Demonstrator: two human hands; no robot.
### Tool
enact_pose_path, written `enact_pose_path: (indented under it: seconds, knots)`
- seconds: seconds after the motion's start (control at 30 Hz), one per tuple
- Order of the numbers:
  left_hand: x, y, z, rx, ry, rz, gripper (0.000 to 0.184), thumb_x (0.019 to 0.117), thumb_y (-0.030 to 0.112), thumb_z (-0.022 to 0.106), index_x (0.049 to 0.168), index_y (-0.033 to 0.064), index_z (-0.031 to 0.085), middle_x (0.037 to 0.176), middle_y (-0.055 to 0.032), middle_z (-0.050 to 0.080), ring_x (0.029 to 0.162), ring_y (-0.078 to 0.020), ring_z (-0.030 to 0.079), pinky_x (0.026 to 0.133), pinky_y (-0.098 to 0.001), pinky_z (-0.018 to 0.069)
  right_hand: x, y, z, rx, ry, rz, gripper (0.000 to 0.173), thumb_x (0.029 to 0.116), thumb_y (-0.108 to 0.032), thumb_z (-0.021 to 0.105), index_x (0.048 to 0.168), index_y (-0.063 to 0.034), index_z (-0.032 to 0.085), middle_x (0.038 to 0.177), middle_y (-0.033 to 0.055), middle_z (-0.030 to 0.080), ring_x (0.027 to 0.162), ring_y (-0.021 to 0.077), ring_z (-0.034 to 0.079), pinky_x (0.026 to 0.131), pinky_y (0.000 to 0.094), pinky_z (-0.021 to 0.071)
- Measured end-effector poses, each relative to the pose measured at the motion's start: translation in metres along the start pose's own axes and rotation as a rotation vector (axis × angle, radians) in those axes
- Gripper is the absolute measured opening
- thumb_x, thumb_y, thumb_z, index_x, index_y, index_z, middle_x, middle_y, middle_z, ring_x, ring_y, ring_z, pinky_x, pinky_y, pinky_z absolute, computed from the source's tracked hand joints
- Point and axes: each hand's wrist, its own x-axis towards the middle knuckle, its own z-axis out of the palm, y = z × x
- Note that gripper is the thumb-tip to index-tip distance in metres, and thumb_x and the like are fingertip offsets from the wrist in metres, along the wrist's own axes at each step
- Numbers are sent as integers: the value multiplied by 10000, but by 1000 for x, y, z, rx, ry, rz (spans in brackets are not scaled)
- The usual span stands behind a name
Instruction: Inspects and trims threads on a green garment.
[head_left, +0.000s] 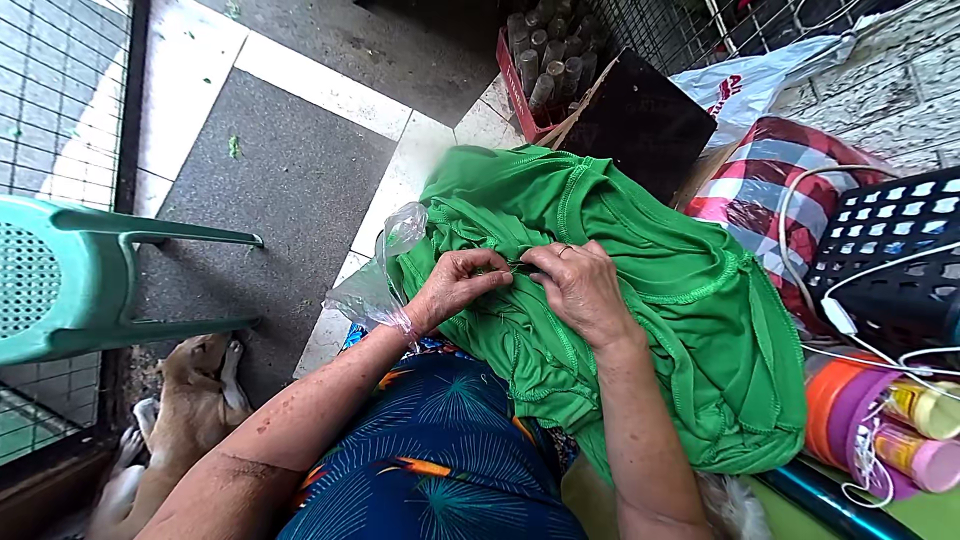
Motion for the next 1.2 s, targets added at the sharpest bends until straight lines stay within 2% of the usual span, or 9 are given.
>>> enact_pose_path:
  seconds: [0.17, 0.3, 0.4, 0.7, 0.8, 0.9, 1.0, 1.03, 1.2]
  knots:
    - [-1, -1, -4, -13, -16, -22, 100, 958, 71, 624, 897, 49, 700, 835, 25, 657, 701, 13, 576, 627, -133, 471, 0, 2, -2, 42, 0, 57, 133, 927, -25, 663, 1033, -46, 740, 838, 147, 718, 753, 319, 696, 683, 495, 485]
    - [-4, 3, -11, -100, -87, -93, 127, 963, 60, 613, 852, 85, 667, 778, 52, 620, 622, 20, 522, 551, -121, 417, 1, 3, -13, 244, -19, 253, 279, 913, -9, 708, 1187, -1, 661, 968, 181, 723, 859, 343, 713, 763, 561, 543]
    - [-8, 2, -13, -127, -134, -128, 149, 973, 62, 601, 835, 99, 642, 731, 62, 590, 572, 20, 483, 524, -126, 393, 0, 4, -15, 315, -7, 317, 326, 910, -14, 723, 1224, -9, 634, 1010, 179, 705, 874, 316, 701, 762, 517, 559]
    - [-15, -1, -18, -143, -161, -86, 97, 950, 80, 628, 859, 94, 659, 764, 79, 626, 628, 29, 545, 578, -134, 461, 0, 2, -15, 410, 13, 410, 345, 916, -5, 710, 1246, -29, 613, 1028, 159, 686, 840, 244, 673, 711, 425, 554]
    - [-17, 7, -19, -211, -144, -60, 100, 932, 78, 635, 842, 107, 668, 793, 89, 627, 677, 36, 565, 611, -125, 480, -1, 3, -15, 447, 28, 409, 363, 892, 11, 721, 1233, -25, 602, 1056, 158, 673, 871, 227, 672, 733, 390, 566]
    - [-19, 13, -25, -305, -121, 20, 123, 937, 191, 671, 820, 162, 690, 832, 102, 642, 766, 23, 601, 658, -135, 502, 1, 4, -12, 508, 83, 400, 360, 887, 9, 731, 1227, 17, 612, 1122, 176, 676, 964, 222, 687, 849, 373, 576]
    - [-16, 19, -35, -419, -90, 78, 137, 954, 308, 701, 847, 221, 709, 821, 124, 650, 717, 32, 593, 620, -131, 498, 7, 5, -11, 544, 182, 399, 261, 915, -51, 708, 1152, 39, 646, 1046, 128, 682, 932, 104, 657, 835, 240, 546]
    - [-15, 21, -38, -445, -82, 88, 123, 960, 304, 700, 865, 226, 713, 821, 123, 648, 696, 32, 586, 609, -130, 494, 11, 5, -12, 532, 186, 406, 226, 926, -64, 699, 1120, 45, 662, 1030, 131, 687, 929, 101, 653, 833, 235, 537]
    - [-13, 22, -41, -434, -9, 61, 113, 969, 250, 669, 864, 216, 693, 794, 106, 630, 648, 21, 570, 588, -133, 492, 36, 0, -21, 374, -1, 362, 185, 944, -147, 707, 978, 33, 734, 982, 165, 691, 901, 233, 648, 825, 401, 513]
